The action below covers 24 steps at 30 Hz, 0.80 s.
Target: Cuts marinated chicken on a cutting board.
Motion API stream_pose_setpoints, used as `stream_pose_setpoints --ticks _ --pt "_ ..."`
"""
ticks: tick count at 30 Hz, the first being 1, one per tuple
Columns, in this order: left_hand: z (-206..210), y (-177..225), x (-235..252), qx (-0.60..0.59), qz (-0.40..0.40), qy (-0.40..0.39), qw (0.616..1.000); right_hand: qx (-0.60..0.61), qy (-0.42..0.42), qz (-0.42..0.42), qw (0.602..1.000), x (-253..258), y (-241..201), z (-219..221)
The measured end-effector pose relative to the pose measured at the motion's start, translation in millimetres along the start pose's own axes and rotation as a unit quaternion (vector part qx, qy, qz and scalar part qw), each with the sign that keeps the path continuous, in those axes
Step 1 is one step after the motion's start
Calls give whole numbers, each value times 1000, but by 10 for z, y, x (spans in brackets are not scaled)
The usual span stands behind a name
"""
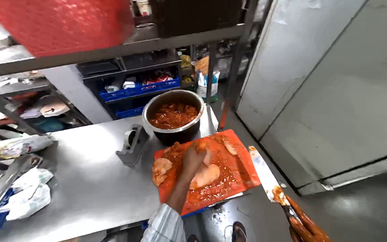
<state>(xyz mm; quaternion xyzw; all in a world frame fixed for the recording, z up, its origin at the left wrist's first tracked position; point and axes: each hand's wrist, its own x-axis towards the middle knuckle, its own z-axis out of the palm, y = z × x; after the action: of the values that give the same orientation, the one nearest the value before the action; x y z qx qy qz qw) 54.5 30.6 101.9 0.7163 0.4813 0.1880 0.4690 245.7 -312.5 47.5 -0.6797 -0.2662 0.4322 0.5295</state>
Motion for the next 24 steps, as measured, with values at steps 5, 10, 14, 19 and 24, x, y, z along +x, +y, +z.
stream_pose_setpoints --ticks 5,10,14,19,24 --pt "357 -57 313 -188 -55 78 978 1 -61 -18 998 553 -140 -150" --pt "667 -555 437 168 -139 102 971 -41 -116 -17 992 1173 -229 -181" --pt "554 -517 273 234 -181 161 942 -134 -176 -20 975 1552 -247 -90" --pt "555 -755 120 223 -97 229 943 -281 -217 -81 931 1871 -242 108" --pt "769 -625 280 286 18 129 949 -350 -170 -223 894 1931 -220 266"
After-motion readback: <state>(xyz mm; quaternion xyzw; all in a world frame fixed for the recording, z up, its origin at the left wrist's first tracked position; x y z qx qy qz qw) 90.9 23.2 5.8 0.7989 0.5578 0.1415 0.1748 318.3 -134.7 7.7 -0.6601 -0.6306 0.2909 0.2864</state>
